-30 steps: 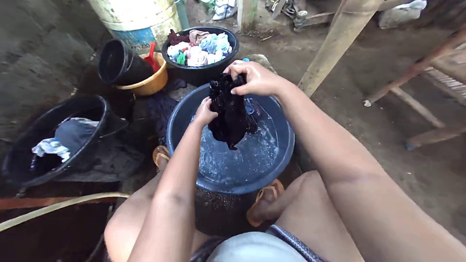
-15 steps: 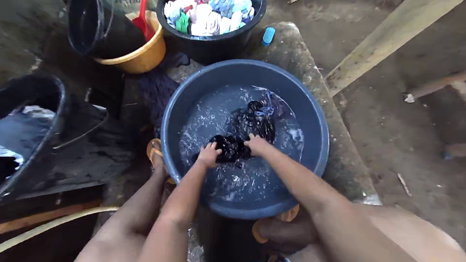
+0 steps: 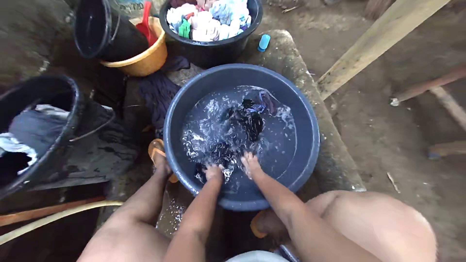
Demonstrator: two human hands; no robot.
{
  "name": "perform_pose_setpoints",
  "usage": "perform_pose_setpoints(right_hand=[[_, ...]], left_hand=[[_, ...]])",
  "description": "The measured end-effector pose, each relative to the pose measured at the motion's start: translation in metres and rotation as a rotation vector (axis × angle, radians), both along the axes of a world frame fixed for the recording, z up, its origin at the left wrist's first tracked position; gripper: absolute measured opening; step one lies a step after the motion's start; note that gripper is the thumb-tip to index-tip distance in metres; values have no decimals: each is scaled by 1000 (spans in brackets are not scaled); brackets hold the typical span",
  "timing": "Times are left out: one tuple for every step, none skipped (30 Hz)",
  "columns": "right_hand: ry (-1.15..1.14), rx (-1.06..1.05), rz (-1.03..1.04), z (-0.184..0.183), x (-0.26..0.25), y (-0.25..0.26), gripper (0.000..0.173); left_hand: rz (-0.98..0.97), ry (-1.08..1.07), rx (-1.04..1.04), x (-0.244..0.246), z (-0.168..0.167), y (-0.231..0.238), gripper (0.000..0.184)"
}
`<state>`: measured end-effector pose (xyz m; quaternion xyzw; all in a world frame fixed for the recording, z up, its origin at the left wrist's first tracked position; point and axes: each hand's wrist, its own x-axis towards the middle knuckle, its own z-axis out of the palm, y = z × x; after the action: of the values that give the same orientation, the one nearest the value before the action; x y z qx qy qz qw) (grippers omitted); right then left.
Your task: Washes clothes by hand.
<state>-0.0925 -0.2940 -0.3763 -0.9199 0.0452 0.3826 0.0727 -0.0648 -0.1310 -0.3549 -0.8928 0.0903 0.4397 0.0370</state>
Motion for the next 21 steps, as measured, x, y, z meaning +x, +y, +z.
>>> perform_pose_setpoints(right_hand=[[55, 19, 7, 4, -10, 1, 67], [88, 41, -13, 11, -16, -2, 62], [101, 54, -42, 22, -17, -8, 57], [104, 67, -73, 39, -15, -15, 54], [100, 89, -99, 60, -9, -22, 53], [78, 117, -102, 85, -2, -28, 51], [40, 147, -86, 111, 4, -32, 50], [-13, 170, -65, 138, 8, -35, 47], [-72, 195, -57, 164, 10, -38, 44], [-147, 217, -57, 190, 10, -41, 42], [-229, 229, -46, 214, 9, -46, 41], [-317, 234, -27, 236, 6, -50, 42], [-376, 229, -13, 263, 1, -54, 44], [-436, 235, -11, 289, -4, -57, 45], [-513, 256, -16, 312, -10, -62, 45], [-610, 290, -17, 331, -15, -67, 44], [-703, 328, -11, 346, -20, -72, 43], [-771, 380, 1, 357, -24, -75, 47], [-813, 427, 10, 364, -26, -74, 63], [-830, 470, 21, 363, -23, -68, 92], [-827, 518, 27, 353, -18, -58, 121]], left_hand=[[-13, -13, 6, -6, 3, 3, 56], [-44, -26, 18, -9, 7, 6, 56], [-74, -33, 21, -10, 12, 9, 58], [-95, -45, 5, -9, 19, 14, 58], [-115, -62, -23, -8, 30, 21, 56], [-142, -88, -51, -5, 44, 27, 55], [-151, -117, -95, -1, 60, 31, 55], [-127, -149, -152, 3, 79, 35, 55], [-86, -190, -217, 10, 101, 37, 54], [-42, -245, -298, 18, 124, 38, 50], [-6, -304, -387, 26, 147, 39, 42], [21, -356, -461, 32, 170, 39, 35], [45, -405, -528, 34, 193, 39, 31], [69, -460, -596, 35, 215, 38, 29], [100, -514, -670, 36, 236, 38, 27], [141, -565, -766, 36, 256, 37, 26], [193, -598, -878, 38, 270, 36, 26], [261, -596, -991, 37, 283, 32, 28], [336, -554, -1094, 33, 293, 25, 33], [396, -502, -1184, 27, 299, 15, 37], [437, -459, -1256, 20, 300, 1, 41]])
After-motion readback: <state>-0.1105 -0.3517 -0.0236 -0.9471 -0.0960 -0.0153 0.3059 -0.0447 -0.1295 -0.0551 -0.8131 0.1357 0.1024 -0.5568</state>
